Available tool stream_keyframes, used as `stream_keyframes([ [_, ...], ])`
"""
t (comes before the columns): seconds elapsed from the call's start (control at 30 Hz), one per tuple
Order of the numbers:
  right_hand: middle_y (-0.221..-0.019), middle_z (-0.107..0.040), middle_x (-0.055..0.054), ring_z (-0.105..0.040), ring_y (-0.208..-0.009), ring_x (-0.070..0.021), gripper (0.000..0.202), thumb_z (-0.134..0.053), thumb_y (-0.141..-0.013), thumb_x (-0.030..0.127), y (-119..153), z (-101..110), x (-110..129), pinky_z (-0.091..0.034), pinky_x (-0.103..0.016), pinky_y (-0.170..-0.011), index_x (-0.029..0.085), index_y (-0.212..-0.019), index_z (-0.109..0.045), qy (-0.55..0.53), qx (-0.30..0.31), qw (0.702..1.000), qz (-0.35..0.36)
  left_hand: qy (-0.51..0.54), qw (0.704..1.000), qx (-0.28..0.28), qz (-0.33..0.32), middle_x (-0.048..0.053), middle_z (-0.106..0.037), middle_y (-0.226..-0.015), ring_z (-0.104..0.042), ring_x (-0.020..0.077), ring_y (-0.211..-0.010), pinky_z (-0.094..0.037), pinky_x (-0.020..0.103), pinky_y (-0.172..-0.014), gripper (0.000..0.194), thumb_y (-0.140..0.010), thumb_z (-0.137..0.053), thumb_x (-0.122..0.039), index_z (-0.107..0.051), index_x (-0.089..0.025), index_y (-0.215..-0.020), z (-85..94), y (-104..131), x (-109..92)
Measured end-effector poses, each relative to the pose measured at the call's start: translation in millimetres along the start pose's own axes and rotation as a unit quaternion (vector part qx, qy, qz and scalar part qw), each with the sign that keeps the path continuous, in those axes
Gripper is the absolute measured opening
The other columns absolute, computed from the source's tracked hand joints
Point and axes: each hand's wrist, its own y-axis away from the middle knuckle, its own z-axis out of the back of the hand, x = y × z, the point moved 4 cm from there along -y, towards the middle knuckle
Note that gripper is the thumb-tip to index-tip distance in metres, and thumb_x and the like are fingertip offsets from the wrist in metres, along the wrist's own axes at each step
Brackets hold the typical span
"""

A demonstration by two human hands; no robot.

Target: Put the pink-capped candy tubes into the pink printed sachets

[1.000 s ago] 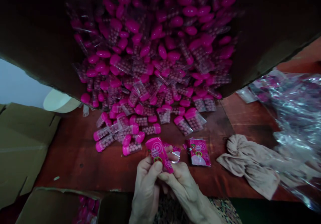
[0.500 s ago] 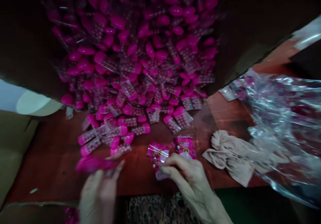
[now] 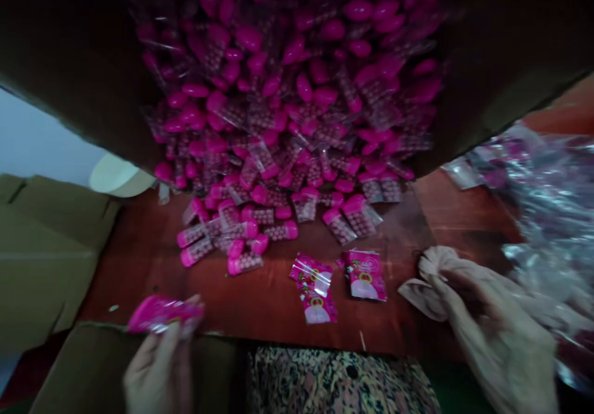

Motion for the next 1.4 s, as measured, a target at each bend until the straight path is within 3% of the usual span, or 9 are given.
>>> stream_keyframes([
  [0.03, -0.096, -0.065, -0.011, -0.061, -0.09, -0.029, 0.031, -0.053, -0.08, 0.05, 0.5, -2.7, 6.7, -0.048, -0.043, -0.081, 0.022, -0.091, -0.062, -0.031, 0.001, 0.999, -0.027, 0.005, 1.0, -0.009, -0.005, -0.003, -0.071, -0.065, -0.065, 0.0128, -0.067, -0.053, 0.022, -0.07, 0.01, -0.065, -0.072, -0.023, -0.069, -0.019, -0.075, -9.7, 4.5, 3.7],
  [0.13, -0.09, -0.065, -0.007, -0.062, -0.079, -0.0232, 0.028, -0.055, -0.082, 0.044, 1.2, -14.8, 48.1, -0.052, -0.036, -0.069, 0.027, -0.104, -0.059, -0.155, 0.074, 0.983, -0.058, 0.006, 0.991, 0.119, 0.058, 0.002, -0.07, -0.063, -0.064, 0.0157, -0.058, -0.053, 0.027, -0.062, 0.017, -0.058, -0.076, -0.024, -0.07, -0.015, -0.072, -51.0, 20.8, 20.8],
  [0.27, -0.104, -0.063, -0.007, -0.062, -0.091, -0.021, 0.045, -0.062, -0.079, 0.043, 0.8, -27.7, 125.2, -0.054, -0.032, -0.076, 0.023, -0.119, -0.054, -0.273, 0.17, 0.942, 0.097, -0.041, 0.957, 0.26, 0.12, 0.005, -0.067, -0.056, -0.059, 0.0165, -0.051, -0.047, 0.026, -0.052, 0.021, -0.061, -0.075, -0.028, -0.073, -0.013, -0.075, -82.9, 47.8, 31.8],
  [0.4, -0.101, -0.065, -0.007, -0.061, -0.096, -0.0194, 0.035, -0.054, -0.086, 0.04, 9.2, -39.8, 162.4, -0.052, -0.028, -0.078, 0.021, -0.116, -0.058, -0.316, 0.24, 0.899, 0.185, -0.054, 0.954, 0.28, 0.096, 0.004, -0.067, -0.062, -0.058, 0.0156, -0.057, -0.045, 0.024, -0.056, 0.026, -0.057, -0.078, -0.033, -0.075, -0.015, -0.076, -86.0, 56.8, 26.7],
  [0.57, -0.08, -0.068, -0.003, -0.063, -0.075, -0.0172, 0.023, -0.051, -0.089, 0.036, 14.4, -45.2, 165.2, -0.051, -0.026, -0.064, 0.022, -0.101, -0.064, -0.333, 0.269, 0.888, 0.166, -0.031, 0.943, 0.319, 0.095, 0.004, -0.066, -0.058, -0.057, 0.015, -0.053, -0.045, 0.024, -0.053, 0.03, -0.057, -0.078, -0.04, -0.076, -0.016, -0.076, -87.3, 54.8, 25.9],
  [0.73, -0.074, -0.066, -0.004, -0.059, -0.068, -0.0156, 0.018, -0.052, -0.088, 0.028, 8.3, -42.5, 164.8, -0.046, -0.025, -0.059, 0.017, -0.085, -0.067, -0.317, 0.284, 0.89, 0.162, 0.028, 0.894, 0.407, 0.186, 0.004, -0.063, -0.048, -0.057, 0.0145, -0.04, -0.043, 0.022, -0.04, 0.035, -0.06, -0.075, -0.045, -0.074, -0.015, -0.078, -91.6, 60.9, 39.0],
  [1.07, -0.065, -0.062, -0.003, -0.055, -0.062, -0.0143, 0.015, -0.054, -0.085, 0.022, 13.1, -49.5, 157.2, -0.046, -0.025, -0.057, 0.016, -0.08, -0.067, -0.328, 0.292, 0.887, 0.146, 0.057, 0.863, 0.456, 0.211, 0.006, -0.065, -0.054, -0.06, 0.0142, -0.043, -0.043, 0.019, -0.04, 0.036, -0.064, -0.073, -0.043, -0.072, -0.013, -0.085, -95.5, 63.6, 48.7],
  [1.27, -0.077, -0.068, -0.003, -0.062, -0.07, -0.0151, 0.018, -0.061, -0.08, 0.02, 15.1, -50.3, 150.4, -0.052, -0.025, -0.064, 0.019, -0.097, -0.068, -0.373, 0.215, 0.896, 0.112, 0.089, 0.915, 0.34, 0.197, 0.008, -0.072, -0.078, -0.066, 0.0225, -0.07, -0.052, 0.031, -0.062, 0.041, -0.06, -0.075, -0.045, -0.073, -0.02, -0.092, -91.1, 62.2, 49.3],
  [1.4, -0.075, -0.066, -0.003, -0.061, -0.067, -0.0141, 0.02, -0.06, -0.081, 0.018, 14.6, -52.4, 151.2, -0.051, -0.024, -0.058, 0.02, -0.099, -0.068, -0.392, 0.219, 0.886, 0.118, 0.048, 0.942, 0.267, 0.196, 0.006, -0.072, -0.088, -0.066, 0.0236, -0.082, -0.051, 0.033, -0.072, 0.032, -0.06, -0.077, -0.037, -0.073, -0.024, -0.089, -87.2, 59.9, 50.5],
])
